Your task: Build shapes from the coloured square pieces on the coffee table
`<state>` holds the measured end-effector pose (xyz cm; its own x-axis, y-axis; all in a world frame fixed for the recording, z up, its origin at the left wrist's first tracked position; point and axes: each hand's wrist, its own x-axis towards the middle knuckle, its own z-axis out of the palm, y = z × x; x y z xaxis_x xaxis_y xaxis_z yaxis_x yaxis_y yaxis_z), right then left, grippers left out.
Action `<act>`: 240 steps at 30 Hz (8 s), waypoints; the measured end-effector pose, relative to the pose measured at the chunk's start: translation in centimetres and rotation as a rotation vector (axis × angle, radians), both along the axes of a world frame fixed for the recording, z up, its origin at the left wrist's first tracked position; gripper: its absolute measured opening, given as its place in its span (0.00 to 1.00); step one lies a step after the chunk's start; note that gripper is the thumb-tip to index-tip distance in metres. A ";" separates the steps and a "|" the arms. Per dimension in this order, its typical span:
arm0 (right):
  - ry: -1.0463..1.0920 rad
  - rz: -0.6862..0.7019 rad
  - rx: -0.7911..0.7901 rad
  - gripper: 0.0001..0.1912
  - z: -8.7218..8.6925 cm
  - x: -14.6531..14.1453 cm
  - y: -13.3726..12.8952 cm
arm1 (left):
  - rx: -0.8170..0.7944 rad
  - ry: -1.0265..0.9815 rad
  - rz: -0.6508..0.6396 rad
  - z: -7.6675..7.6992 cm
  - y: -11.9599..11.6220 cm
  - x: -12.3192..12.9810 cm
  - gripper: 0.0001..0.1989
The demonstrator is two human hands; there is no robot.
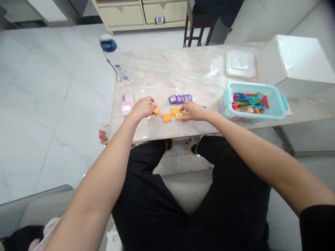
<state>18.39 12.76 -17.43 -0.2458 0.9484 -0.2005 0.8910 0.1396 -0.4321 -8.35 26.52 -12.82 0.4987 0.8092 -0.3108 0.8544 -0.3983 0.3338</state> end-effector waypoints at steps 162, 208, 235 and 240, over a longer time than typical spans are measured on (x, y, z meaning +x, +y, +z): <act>0.175 -0.804 0.794 0.27 3.5 -11.6 -39.7 | -0.935 -1.672 0.627 6.2 -40.4 -0.5 0.26; 0.803 -0.138 0.452 0.29 12.5 -19.6 -31.4 | -1.125 -1.314 0.656 7.9 -41.4 -8.2 0.29; 0.714 0.151 0.590 0.43 14.6 -21.0 -34.3 | -0.759 -1.148 0.333 10.5 -43.0 -13.3 0.25; 0.783 0.137 0.487 0.36 13.4 -20.0 -32.1 | -0.767 -1.069 0.336 10.0 -41.0 -12.5 0.29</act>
<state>-1.62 -19.31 -4.03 -0.2590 0.8368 0.4823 0.3324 0.5461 -0.7690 -20.89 -14.47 -2.83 0.5927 0.7380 -0.3226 0.0582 0.3602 0.9310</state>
